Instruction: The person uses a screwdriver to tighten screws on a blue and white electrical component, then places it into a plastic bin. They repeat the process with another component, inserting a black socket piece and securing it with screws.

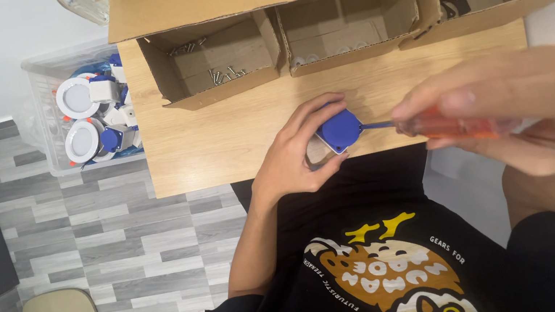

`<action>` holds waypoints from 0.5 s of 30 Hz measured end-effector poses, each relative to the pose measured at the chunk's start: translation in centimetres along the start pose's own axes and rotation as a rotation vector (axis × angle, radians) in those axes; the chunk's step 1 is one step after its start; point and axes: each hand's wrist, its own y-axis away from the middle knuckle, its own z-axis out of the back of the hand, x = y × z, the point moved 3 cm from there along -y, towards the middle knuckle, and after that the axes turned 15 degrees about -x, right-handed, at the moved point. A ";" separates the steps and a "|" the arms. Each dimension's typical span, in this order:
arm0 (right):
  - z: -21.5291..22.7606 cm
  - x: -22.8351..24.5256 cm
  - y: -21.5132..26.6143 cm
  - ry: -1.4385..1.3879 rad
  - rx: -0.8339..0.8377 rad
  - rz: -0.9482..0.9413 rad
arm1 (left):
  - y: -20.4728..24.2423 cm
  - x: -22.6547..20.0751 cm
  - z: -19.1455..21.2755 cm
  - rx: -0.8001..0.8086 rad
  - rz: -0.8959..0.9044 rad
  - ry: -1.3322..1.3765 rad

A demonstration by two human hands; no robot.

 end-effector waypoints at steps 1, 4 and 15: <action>-0.1 0.0 -0.2 0.052 -0.052 0.016 | 0.0 0.0 0.0 -0.002 0.000 -0.001; -0.3 0.0 -0.5 0.177 -0.125 0.019 | 0.0 0.1 0.0 -0.004 -0.007 0.005; -3.6 -1.2 -0.7 0.423 -0.507 0.174 | -0.2 0.1 0.0 0.005 -0.014 0.018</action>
